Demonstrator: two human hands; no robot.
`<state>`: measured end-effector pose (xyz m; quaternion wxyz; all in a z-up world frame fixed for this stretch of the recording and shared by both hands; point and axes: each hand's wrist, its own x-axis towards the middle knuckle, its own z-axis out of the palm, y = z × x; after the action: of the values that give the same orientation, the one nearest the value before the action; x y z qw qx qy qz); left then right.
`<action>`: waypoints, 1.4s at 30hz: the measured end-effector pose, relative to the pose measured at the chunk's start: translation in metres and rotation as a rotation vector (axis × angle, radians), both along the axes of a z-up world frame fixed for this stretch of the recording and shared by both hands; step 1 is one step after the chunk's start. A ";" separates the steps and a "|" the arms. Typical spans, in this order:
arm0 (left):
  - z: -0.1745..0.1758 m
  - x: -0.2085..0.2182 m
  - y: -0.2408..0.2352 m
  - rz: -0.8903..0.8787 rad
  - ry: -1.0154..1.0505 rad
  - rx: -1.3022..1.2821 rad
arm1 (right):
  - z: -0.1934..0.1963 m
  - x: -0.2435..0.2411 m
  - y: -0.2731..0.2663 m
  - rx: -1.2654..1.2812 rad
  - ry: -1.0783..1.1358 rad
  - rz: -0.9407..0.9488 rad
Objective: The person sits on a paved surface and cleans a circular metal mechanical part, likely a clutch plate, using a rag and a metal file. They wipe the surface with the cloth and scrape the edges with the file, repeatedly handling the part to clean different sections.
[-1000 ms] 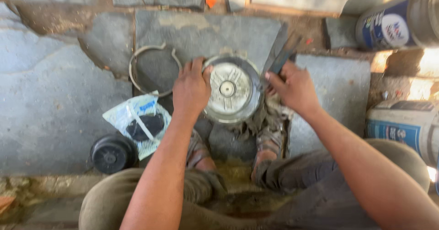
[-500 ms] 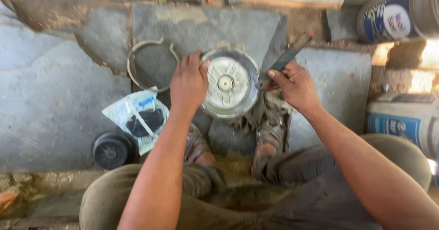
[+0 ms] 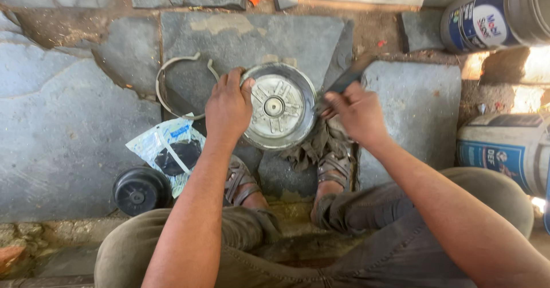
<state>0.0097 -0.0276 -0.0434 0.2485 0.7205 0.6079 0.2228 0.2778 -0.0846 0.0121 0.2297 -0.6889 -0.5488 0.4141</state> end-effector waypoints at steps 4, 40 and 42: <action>0.002 0.005 0.016 0.012 0.000 0.014 | 0.015 -0.019 0.023 -0.221 -0.249 0.018; -0.004 0.004 0.006 0.054 0.033 -0.110 | 0.025 -0.029 0.003 0.044 -0.275 0.082; -0.005 0.005 0.012 0.052 0.025 -0.088 | 0.030 -0.030 0.006 0.055 -0.347 0.098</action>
<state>0.0151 -0.0159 -0.0479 0.2664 0.6954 0.6389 0.1929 0.2475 -0.0791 0.0417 0.1301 -0.7159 -0.6241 0.2845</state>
